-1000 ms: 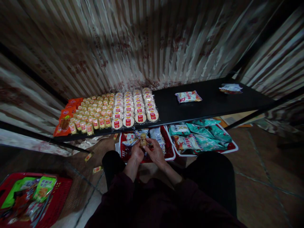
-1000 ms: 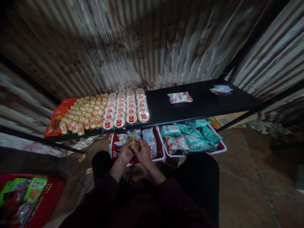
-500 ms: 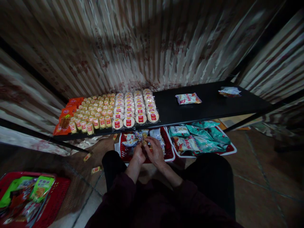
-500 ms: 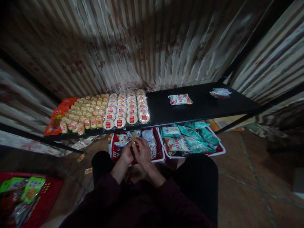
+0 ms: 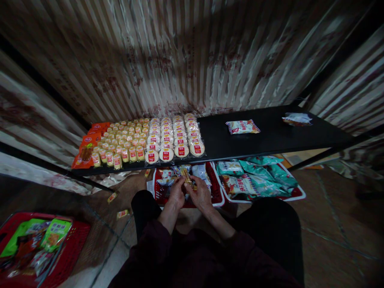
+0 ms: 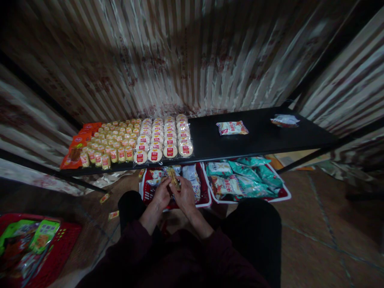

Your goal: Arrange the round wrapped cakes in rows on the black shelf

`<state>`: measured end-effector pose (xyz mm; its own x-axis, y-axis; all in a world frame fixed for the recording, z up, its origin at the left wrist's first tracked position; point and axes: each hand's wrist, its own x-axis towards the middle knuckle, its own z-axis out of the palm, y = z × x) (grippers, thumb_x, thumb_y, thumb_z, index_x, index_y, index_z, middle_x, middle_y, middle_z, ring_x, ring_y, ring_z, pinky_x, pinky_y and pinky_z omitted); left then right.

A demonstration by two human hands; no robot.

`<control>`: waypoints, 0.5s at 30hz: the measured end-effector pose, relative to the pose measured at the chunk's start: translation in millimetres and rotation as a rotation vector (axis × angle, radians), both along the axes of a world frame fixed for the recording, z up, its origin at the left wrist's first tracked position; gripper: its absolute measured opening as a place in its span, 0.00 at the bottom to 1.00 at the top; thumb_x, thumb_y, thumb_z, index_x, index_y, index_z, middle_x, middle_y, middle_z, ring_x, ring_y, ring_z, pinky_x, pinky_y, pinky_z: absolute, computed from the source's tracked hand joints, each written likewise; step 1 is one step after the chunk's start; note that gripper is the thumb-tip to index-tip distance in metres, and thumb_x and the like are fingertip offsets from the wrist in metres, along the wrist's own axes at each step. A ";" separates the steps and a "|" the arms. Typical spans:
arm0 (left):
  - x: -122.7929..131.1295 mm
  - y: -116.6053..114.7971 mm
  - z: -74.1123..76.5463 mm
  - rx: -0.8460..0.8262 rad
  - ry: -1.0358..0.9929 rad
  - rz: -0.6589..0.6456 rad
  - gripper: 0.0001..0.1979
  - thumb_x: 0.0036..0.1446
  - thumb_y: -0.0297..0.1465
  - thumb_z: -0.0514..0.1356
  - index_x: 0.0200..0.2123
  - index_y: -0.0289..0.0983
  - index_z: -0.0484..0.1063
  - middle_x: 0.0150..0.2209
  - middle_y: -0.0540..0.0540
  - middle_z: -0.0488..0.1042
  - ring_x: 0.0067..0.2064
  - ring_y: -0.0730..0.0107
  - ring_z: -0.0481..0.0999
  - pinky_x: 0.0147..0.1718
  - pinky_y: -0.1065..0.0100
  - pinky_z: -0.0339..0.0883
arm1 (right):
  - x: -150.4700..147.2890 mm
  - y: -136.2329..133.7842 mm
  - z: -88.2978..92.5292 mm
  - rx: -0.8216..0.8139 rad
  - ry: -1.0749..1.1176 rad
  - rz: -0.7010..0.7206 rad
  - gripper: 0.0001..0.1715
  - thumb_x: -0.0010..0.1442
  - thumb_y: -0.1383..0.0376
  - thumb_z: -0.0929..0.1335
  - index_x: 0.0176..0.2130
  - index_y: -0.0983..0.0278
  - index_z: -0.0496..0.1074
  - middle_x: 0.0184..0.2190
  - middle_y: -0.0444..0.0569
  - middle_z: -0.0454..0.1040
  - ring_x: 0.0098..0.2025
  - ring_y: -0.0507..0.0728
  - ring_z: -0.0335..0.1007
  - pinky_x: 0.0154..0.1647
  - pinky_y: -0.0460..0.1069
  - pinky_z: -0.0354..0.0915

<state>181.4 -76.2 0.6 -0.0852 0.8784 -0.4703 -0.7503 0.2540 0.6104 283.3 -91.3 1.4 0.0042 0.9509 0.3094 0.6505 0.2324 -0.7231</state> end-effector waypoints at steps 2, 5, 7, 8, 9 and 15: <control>1.3 -0.6 2.4 0.006 0.084 0.014 0.12 0.39 0.31 0.69 0.28 0.37 0.70 0.29 0.52 0.72 0.32 0.75 0.71 0.36 0.72 0.63 | -0.6 0.7 -0.9 -0.015 -0.007 -0.008 0.23 0.58 0.54 0.64 0.49 0.65 0.68 0.44 0.56 0.74 0.46 0.62 0.69 0.48 0.59 0.66; 1.5 -1.3 5.6 0.009 0.193 0.021 0.13 0.41 0.34 0.68 0.30 0.38 0.70 0.29 0.52 0.71 0.30 0.75 0.70 0.33 0.72 0.62 | -2.0 1.8 -0.2 -0.036 0.002 -0.024 0.22 0.57 0.55 0.65 0.49 0.63 0.69 0.43 0.54 0.75 0.45 0.62 0.70 0.47 0.58 0.67; 0.2 -1.3 6.3 0.033 0.254 0.021 0.11 0.43 0.34 0.67 0.30 0.38 0.70 0.29 0.52 0.70 0.31 0.75 0.69 0.33 0.73 0.61 | -3.1 2.4 0.6 -0.064 0.037 -0.032 0.21 0.57 0.56 0.65 0.49 0.63 0.69 0.43 0.54 0.75 0.44 0.61 0.71 0.46 0.58 0.67; -0.7 -1.2 6.3 0.047 0.291 0.020 0.10 0.44 0.33 0.66 0.30 0.38 0.70 0.30 0.52 0.71 0.32 0.74 0.70 0.34 0.73 0.62 | -3.7 2.9 0.7 -0.085 0.069 -0.031 0.21 0.58 0.56 0.64 0.49 0.63 0.69 0.43 0.54 0.75 0.43 0.61 0.71 0.46 0.57 0.67; -1.7 -0.9 6.1 0.061 0.335 0.019 0.08 0.45 0.31 0.65 0.30 0.38 0.70 0.31 0.51 0.71 0.33 0.74 0.70 0.36 0.73 0.62 | -4.4 3.4 0.6 -0.105 0.103 -0.026 0.21 0.58 0.56 0.63 0.49 0.63 0.69 0.43 0.53 0.76 0.43 0.61 0.72 0.46 0.57 0.68; -7.8 2.5 7.4 0.190 0.659 0.105 0.09 0.47 0.22 0.61 0.32 0.39 0.70 0.33 0.50 0.72 0.38 0.71 0.71 0.43 0.70 0.63 | -13.6 12.0 -3.3 -0.106 0.214 -0.016 0.21 0.60 0.57 0.61 0.50 0.62 0.70 0.46 0.53 0.75 0.47 0.60 0.72 0.49 0.57 0.67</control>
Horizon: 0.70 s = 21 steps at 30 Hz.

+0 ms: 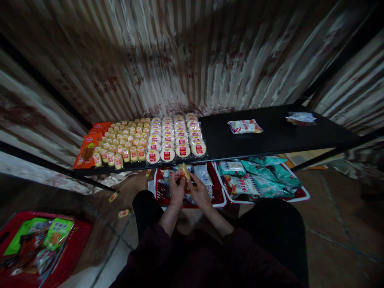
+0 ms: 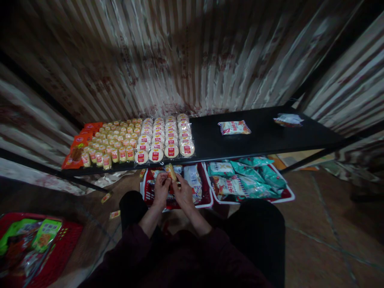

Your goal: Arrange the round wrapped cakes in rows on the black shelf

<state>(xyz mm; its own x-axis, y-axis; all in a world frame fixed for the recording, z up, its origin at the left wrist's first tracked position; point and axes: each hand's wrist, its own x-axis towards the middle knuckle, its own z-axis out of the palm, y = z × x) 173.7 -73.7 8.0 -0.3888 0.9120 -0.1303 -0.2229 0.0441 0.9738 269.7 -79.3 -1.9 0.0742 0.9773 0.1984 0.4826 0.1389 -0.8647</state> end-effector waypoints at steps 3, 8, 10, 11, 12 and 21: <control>-4.2 1.2 4.5 0.048 0.025 0.043 0.11 0.47 0.20 0.61 0.34 0.39 0.70 0.36 0.49 0.72 0.40 0.70 0.72 0.45 0.70 0.63 | -9.3 6.1 2.9 0.026 0.013 0.002 0.21 0.60 0.57 0.61 0.48 0.63 0.71 0.45 0.55 0.75 0.47 0.60 0.72 0.49 0.57 0.68; -17.1 2.6 15.6 0.013 -0.062 0.115 0.11 0.48 0.21 0.60 0.34 0.40 0.71 0.40 0.47 0.72 0.45 0.67 0.71 0.47 0.68 0.63 | -29.1 12.0 17.0 0.006 0.064 0.026 0.22 0.60 0.60 0.61 0.52 0.60 0.68 0.44 0.53 0.75 0.45 0.59 0.73 0.48 0.56 0.68; -24.3 3.7 20.2 0.024 0.012 0.135 0.11 0.48 0.21 0.60 0.35 0.40 0.71 0.40 0.47 0.72 0.45 0.67 0.71 0.48 0.67 0.63 | -38.1 14.2 22.4 -0.001 0.092 0.050 0.22 0.60 0.62 0.61 0.53 0.59 0.66 0.44 0.51 0.76 0.44 0.58 0.73 0.47 0.56 0.68; -28.4 4.6 22.4 0.036 0.054 0.148 0.11 0.48 0.21 0.60 0.35 0.40 0.72 0.40 0.46 0.72 0.44 0.67 0.71 0.48 0.67 0.63 | -42.9 15.7 24.7 -0.001 0.105 0.069 0.21 0.60 0.62 0.61 0.53 0.59 0.66 0.44 0.51 0.76 0.43 0.58 0.74 0.47 0.55 0.68; -32.7 5.6 24.5 0.052 0.091 0.164 0.11 0.48 0.21 0.60 0.35 0.40 0.72 0.40 0.46 0.72 0.44 0.67 0.71 0.48 0.67 0.63 | -48.0 17.6 26.7 0.004 0.112 0.086 0.20 0.60 0.63 0.61 0.52 0.59 0.66 0.43 0.51 0.76 0.43 0.57 0.74 0.46 0.55 0.68; -84.6 21.6 33.2 0.154 0.445 0.270 0.09 0.52 0.28 0.59 0.38 0.39 0.71 0.40 0.45 0.70 0.40 0.68 0.72 0.43 0.67 0.66 | -102.7 42.2 42.8 0.039 0.003 0.135 0.17 0.58 0.68 0.62 0.47 0.62 0.68 0.43 0.52 0.75 0.44 0.58 0.71 0.48 0.55 0.66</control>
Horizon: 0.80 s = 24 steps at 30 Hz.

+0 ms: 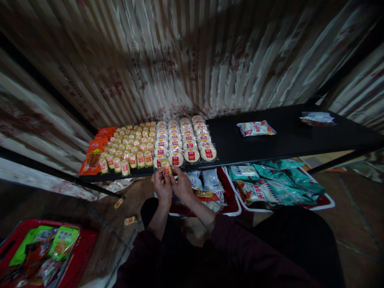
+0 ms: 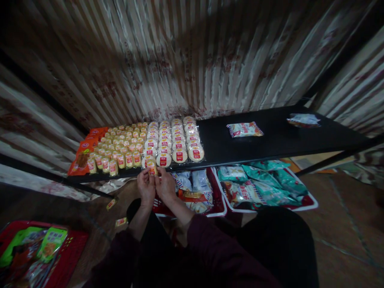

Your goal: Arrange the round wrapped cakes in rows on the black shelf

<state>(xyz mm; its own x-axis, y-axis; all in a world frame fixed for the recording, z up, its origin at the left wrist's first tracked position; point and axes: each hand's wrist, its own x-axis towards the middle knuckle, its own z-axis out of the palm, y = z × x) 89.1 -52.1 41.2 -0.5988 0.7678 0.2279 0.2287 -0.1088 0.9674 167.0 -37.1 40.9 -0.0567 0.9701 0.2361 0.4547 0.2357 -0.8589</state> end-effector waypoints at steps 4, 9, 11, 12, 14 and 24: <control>-26.8 9.7 -4.2 0.000 0.123 0.060 0.10 0.54 0.30 0.56 0.41 0.39 0.70 0.42 0.44 0.69 0.41 0.69 0.72 0.43 0.66 0.68 | -25.5 7.9 7.6 0.047 -0.042 0.009 0.18 0.57 0.69 0.62 0.48 0.63 0.68 0.44 0.54 0.73 0.45 0.58 0.69 0.48 0.54 0.65; -61.2 24.7 -22.1 0.015 0.237 0.116 0.12 0.53 0.31 0.56 0.41 0.39 0.70 0.41 0.44 0.69 0.39 0.70 0.73 0.41 0.67 0.69 | -50.9 15.2 11.3 0.054 -0.102 0.042 0.20 0.56 0.70 0.62 0.49 0.61 0.68 0.43 0.53 0.71 0.44 0.59 0.68 0.46 0.53 0.65; -72.2 30.6 -27.8 0.009 0.254 0.132 0.12 0.52 0.32 0.56 0.41 0.38 0.70 0.39 0.45 0.69 0.37 0.70 0.73 0.39 0.67 0.70 | -58.6 18.2 10.7 0.041 -0.107 0.065 0.21 0.56 0.71 0.62 0.49 0.61 0.68 0.42 0.53 0.72 0.44 0.58 0.68 0.46 0.53 0.66; -76.5 33.1 -29.5 0.004 0.258 0.138 0.12 0.52 0.32 0.56 0.41 0.38 0.70 0.39 0.45 0.69 0.36 0.70 0.73 0.39 0.67 0.70 | -62.1 19.8 10.0 0.040 -0.103 0.074 0.21 0.56 0.71 0.62 0.49 0.61 0.68 0.42 0.52 0.72 0.44 0.58 0.68 0.45 0.52 0.66; -83.0 37.1 -30.9 -0.007 0.270 0.148 0.12 0.52 0.32 0.56 0.41 0.38 0.70 0.39 0.44 0.69 0.36 0.70 0.73 0.39 0.67 0.70 | -68.5 23.2 8.1 0.049 -0.090 0.090 0.21 0.56 0.72 0.61 0.49 0.60 0.68 0.43 0.52 0.72 0.45 0.58 0.69 0.46 0.52 0.66; -101.7 48.5 -39.9 -0.055 0.479 0.105 0.12 0.55 0.33 0.55 0.43 0.38 0.70 0.41 0.41 0.71 0.42 0.62 0.73 0.44 0.58 0.68 | -80.9 29.8 -3.2 0.080 -0.046 0.218 0.25 0.54 0.76 0.59 0.49 0.63 0.68 0.46 0.54 0.73 0.49 0.57 0.69 0.52 0.54 0.65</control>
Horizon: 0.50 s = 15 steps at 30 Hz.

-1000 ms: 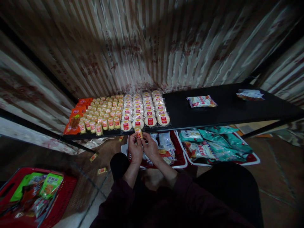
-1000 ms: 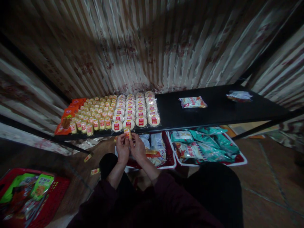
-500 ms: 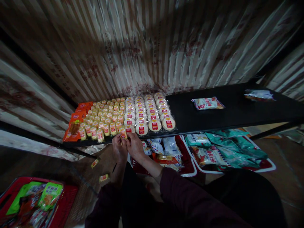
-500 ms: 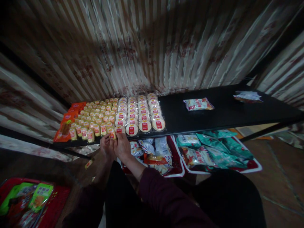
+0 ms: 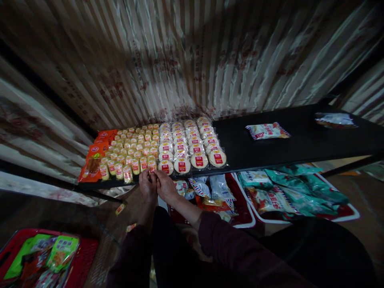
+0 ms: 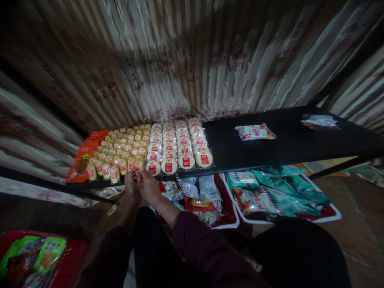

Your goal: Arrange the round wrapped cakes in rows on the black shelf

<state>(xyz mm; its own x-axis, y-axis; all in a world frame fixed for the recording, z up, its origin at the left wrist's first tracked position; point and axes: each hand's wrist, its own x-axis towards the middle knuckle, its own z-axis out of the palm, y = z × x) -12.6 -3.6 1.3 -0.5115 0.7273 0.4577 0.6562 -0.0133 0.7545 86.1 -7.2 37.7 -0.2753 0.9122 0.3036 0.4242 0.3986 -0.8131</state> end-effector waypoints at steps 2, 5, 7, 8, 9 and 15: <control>-0.5 0.5 -2.7 0.029 0.071 0.002 0.12 0.55 0.32 0.55 0.43 0.38 0.70 0.42 0.39 0.72 0.46 0.58 0.72 0.49 0.54 0.65 | 0.2 -0.6 -1.4 0.023 0.014 0.010 0.23 0.55 0.75 0.58 0.48 0.64 0.69 0.46 0.55 0.73 0.49 0.57 0.68 0.53 0.54 0.65; 0.9 -0.3 -7.6 0.067 0.132 0.001 0.13 0.56 0.31 0.55 0.44 0.37 0.70 0.45 0.37 0.71 0.50 0.56 0.70 0.51 0.53 0.64 | 0.8 -0.7 -4.5 0.025 0.028 -0.007 0.21 0.58 0.73 0.58 0.47 0.66 0.70 0.47 0.57 0.72 0.51 0.57 0.67 0.55 0.54 0.64; 1.7 -0.8 -11.4 0.084 0.156 -0.004 0.13 0.56 0.31 0.55 0.45 0.37 0.70 0.48 0.37 0.70 0.52 0.56 0.69 0.52 0.55 0.63 | 1.6 -0.3 -7.1 0.021 0.038 -0.006 0.21 0.58 0.73 0.58 0.48 0.66 0.70 0.49 0.58 0.71 0.53 0.57 0.66 0.56 0.55 0.63; 1.7 -0.7 -13.2 0.087 0.170 -0.009 0.14 0.57 0.31 0.55 0.46 0.37 0.69 0.49 0.37 0.69 0.53 0.57 0.68 0.53 0.55 0.63 | 2.1 -0.2 -8.2 0.021 0.046 -0.002 0.21 0.59 0.73 0.58 0.49 0.66 0.70 0.50 0.57 0.71 0.54 0.58 0.66 0.57 0.56 0.62; 1.5 -0.5 -14.5 0.084 0.186 -0.016 0.14 0.57 0.31 0.55 0.47 0.37 0.69 0.50 0.37 0.69 0.54 0.57 0.68 0.53 0.55 0.63 | 2.8 -0.4 -8.8 0.022 0.053 0.004 0.21 0.59 0.73 0.58 0.49 0.65 0.69 0.51 0.57 0.70 0.55 0.58 0.65 0.58 0.56 0.62; 2.4 0.1 -10.9 0.079 0.341 -0.040 0.17 0.60 0.31 0.51 0.52 0.33 0.66 0.51 0.35 0.69 0.54 0.58 0.67 0.54 0.54 0.62 | 14.2 -7.7 -3.7 0.075 0.067 0.030 0.24 0.59 0.73 0.58 0.53 0.64 0.67 0.55 0.57 0.66 0.56 0.57 0.63 0.58 0.55 0.63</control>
<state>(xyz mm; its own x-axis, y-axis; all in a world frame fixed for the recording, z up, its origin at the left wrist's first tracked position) -10.2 -3.5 -9.6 -0.2918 0.6989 0.6530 0.8679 -0.0935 0.4879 100.2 -14.9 33.9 -0.2791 0.8780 0.3888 0.3572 0.4708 -0.8067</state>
